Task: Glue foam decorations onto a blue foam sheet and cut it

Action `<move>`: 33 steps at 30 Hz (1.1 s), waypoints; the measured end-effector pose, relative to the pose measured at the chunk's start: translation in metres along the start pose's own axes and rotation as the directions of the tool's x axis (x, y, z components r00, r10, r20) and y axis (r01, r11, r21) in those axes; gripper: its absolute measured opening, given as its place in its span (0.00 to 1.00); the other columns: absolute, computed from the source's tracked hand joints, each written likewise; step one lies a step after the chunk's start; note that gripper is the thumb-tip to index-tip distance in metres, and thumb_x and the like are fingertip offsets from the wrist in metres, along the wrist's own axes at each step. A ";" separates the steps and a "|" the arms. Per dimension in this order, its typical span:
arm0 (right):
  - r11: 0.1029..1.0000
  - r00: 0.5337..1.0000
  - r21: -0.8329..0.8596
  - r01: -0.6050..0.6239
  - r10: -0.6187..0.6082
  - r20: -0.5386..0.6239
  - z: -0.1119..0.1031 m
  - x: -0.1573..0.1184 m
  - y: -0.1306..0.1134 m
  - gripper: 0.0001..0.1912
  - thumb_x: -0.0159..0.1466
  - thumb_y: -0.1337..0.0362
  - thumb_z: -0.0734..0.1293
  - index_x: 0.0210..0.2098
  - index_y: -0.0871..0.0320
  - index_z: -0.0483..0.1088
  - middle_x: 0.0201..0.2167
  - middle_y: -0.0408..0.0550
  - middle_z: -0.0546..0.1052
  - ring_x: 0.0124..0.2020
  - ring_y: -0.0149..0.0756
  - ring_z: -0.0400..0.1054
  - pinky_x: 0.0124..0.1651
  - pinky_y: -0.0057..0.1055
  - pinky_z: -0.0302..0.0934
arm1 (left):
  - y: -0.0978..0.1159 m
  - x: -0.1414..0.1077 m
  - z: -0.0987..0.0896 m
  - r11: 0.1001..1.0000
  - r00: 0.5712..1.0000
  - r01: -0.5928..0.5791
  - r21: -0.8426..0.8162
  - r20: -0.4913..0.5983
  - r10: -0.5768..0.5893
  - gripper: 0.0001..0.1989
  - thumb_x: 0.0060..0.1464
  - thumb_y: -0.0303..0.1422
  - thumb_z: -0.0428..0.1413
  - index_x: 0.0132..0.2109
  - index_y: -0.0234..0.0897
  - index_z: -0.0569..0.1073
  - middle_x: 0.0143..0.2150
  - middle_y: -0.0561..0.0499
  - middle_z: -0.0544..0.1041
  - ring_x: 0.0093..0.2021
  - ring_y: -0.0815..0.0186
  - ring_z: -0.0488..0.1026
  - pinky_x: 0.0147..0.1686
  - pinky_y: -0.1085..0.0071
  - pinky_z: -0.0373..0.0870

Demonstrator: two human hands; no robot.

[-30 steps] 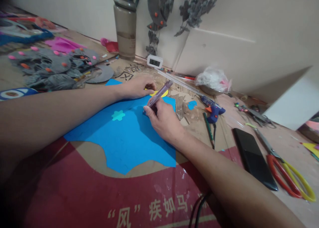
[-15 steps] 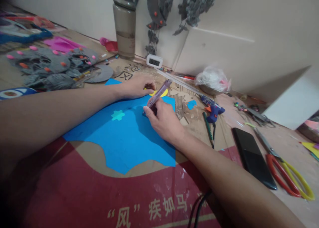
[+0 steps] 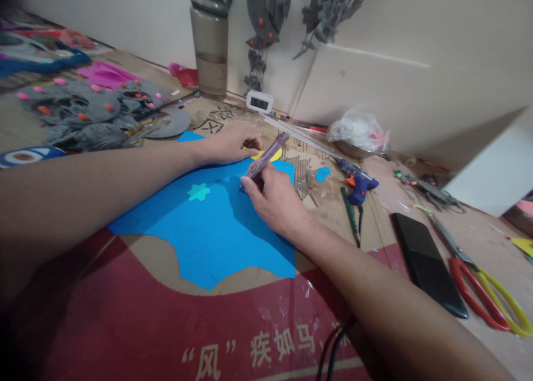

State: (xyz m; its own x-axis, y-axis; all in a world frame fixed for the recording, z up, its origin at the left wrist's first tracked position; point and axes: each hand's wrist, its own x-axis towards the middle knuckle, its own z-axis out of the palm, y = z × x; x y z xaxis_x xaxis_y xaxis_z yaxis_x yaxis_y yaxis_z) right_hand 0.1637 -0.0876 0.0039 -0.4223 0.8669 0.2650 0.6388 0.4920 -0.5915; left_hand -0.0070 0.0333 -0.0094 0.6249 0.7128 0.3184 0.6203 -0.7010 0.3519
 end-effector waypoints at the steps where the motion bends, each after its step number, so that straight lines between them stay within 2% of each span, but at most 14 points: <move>1: 1.000 1.000 0.003 0.001 -0.001 0.004 0.000 0.000 0.000 0.09 0.69 0.59 0.63 0.36 0.58 0.68 0.32 0.49 0.78 0.34 0.39 0.72 0.40 0.36 0.62 | -0.001 0.000 0.000 1.000 1.000 0.000 0.004 0.000 0.000 0.08 0.56 0.29 0.54 0.39 0.35 0.78 0.41 0.48 0.79 0.42 0.62 0.73 0.41 0.68 0.65; 5: 1.000 1.000 0.014 0.006 -0.006 0.008 -0.001 0.000 -0.001 0.09 0.68 0.59 0.63 0.36 0.57 0.68 0.31 0.48 0.79 0.34 0.39 0.72 0.40 0.36 0.63 | -0.001 -0.001 0.001 1.000 1.000 -0.005 -0.004 -0.007 0.005 0.08 0.57 0.29 0.54 0.39 0.35 0.78 0.41 0.48 0.80 0.42 0.63 0.72 0.42 0.68 0.65; 12: 1.000 1.000 0.021 0.006 -0.006 0.016 -0.002 -0.001 -0.001 0.08 0.68 0.58 0.63 0.36 0.57 0.67 0.31 0.48 0.79 0.33 0.39 0.73 0.39 0.36 0.63 | 0.000 0.001 0.001 1.000 1.000 -0.006 -0.012 -0.005 0.006 0.08 0.56 0.29 0.55 0.39 0.33 0.79 0.39 0.47 0.80 0.39 0.63 0.72 0.37 0.68 0.63; 33: 1.000 0.999 0.003 0.008 -0.008 0.034 -0.004 -0.004 -0.002 0.09 0.68 0.57 0.62 0.36 0.56 0.67 0.32 0.47 0.79 0.34 0.39 0.72 0.40 0.36 0.62 | 0.001 -0.001 0.000 0.999 1.000 0.021 -0.024 0.005 -0.021 0.06 0.58 0.31 0.55 0.40 0.37 0.77 0.42 0.49 0.79 0.42 0.64 0.71 0.41 0.66 0.64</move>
State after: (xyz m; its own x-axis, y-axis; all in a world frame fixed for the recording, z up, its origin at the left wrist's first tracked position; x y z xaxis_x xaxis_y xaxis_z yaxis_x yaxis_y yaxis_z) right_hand 0.1667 -0.0916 0.0073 -0.4491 0.8595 0.2441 0.6334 0.4989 -0.5915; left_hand -0.0071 0.0320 -0.0089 0.6140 0.7275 0.3061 0.6221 -0.6848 0.3796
